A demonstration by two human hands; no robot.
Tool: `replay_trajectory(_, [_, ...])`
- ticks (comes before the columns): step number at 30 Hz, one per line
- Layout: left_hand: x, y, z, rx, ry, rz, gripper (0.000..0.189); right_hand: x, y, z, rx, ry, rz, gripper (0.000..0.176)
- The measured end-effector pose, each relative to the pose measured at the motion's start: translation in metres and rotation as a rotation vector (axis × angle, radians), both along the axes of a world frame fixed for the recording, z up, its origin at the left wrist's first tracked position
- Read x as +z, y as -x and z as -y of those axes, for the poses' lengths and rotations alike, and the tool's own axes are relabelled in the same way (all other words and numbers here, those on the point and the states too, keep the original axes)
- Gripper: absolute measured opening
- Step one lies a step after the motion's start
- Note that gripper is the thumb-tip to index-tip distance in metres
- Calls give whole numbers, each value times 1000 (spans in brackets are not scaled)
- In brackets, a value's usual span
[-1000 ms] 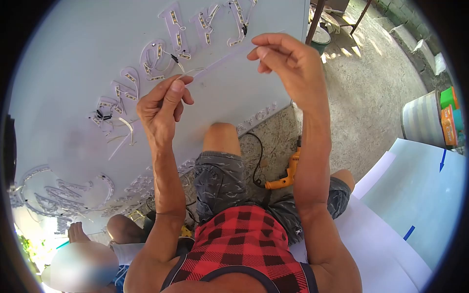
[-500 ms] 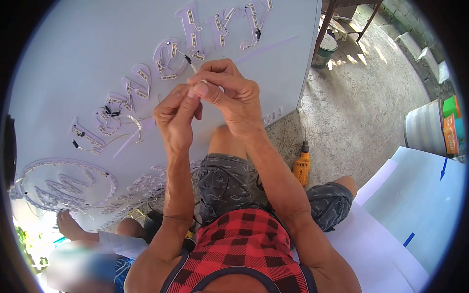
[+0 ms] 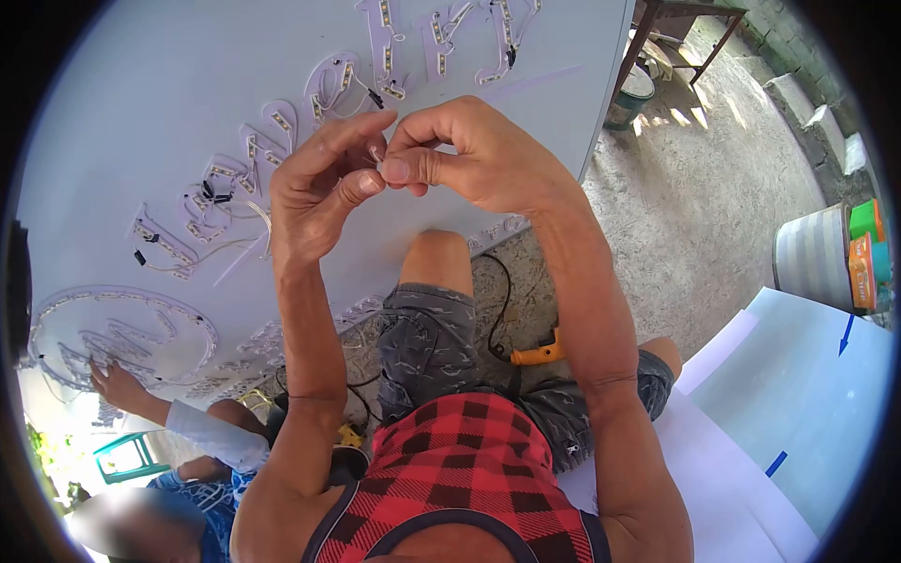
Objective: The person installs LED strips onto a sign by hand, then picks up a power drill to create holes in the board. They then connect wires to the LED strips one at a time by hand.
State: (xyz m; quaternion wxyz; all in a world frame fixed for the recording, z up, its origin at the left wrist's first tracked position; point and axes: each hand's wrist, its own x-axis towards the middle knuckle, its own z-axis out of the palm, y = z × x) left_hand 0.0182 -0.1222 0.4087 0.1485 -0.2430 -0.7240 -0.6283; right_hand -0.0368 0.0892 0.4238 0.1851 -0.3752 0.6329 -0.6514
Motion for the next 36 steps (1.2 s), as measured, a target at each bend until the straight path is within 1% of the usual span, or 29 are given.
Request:
replay_trajectory(2, [0,1,-1,-61,-60,-9,37,4,3,1,50,-50,-99,28])
replay_trajectory(3, [1,1,-1,-60,-59,-11,37,8,4,0,51,-49,-100,28])
replay_trajectory(5, [3,1,1,-35,-4,-159,26,15,5,-2,44,-172,-189,29])
replay_trajectory(6, [3,1,1,-34,-3,-160,26,16,5,-1,44,-171,-190,29])
replay_trajectory(8, [1,-2,0,107,-16,-128,16,16,6,2,-34,-210,-228,28])
replay_trajectory(9, [2,-4,0,110,-16,-132,16,15,5,4,-31,-209,-233,28])
replay_trajectory(11, [4,-9,-3,237,-74,25,10,10,3,10,-218,-122,-502,22])
replay_trajectory(12, [5,-11,-6,239,-75,22,10,8,0,12,-215,-121,-505,22])
replay_trajectory(14, [6,-15,-10,391,-54,67,9,4,-6,17,-428,-96,-847,16])
replay_trajectory(15, [8,-16,-11,391,-56,65,9,2,-7,19,-426,-96,-849,16])
replay_trajectory(17, [8,-19,-11,455,34,16,7,-2,-11,22,-510,-88,-983,12])
replay_trajectory(18, [7,-19,-9,457,32,18,7,-3,-12,24,-507,-89,-982,12])
replay_trajectory(20, [5,-17,-4,474,202,-159,7,-5,-13,26,-581,-58,-1110,11])
replay_trajectory(21, [5,-16,-3,475,198,-159,7,-5,-13,27,-578,-62,-1112,11])
replay_trajectory(23, [6,-14,-1,480,279,-239,7,-6,-14,29,-661,-20,-1174,13])
replay_trajectory(24, [7,-13,1,480,275,-239,7,-5,-14,29,-660,-24,-1175,13])
replay_trajectory(26, [9,-12,3,437,314,-228,10,-3,-12,30,-668,-27,-1297,16])
replay_trajectory(30, [14,-10,10,400,349,-189,9,-3,-9,33,-663,-29,-1376,20])
replay_trajectory(32, [14,-10,13,273,272,-55,19,-3,-9,35,-651,-3,-1390,21])
replay_trajectory(33, [9,-8,15,276,267,-54,19,-3,-8,36,-645,-5,-1391,21])
replay_trajectory(35, [-3,-4,19,60,-45,169,29,-4,-6,40,-630,64,-1364,23])
replay_trajectory(36, [-4,-4,19,62,-48,169,29,-4,-5,41,-627,63,-1365,23])
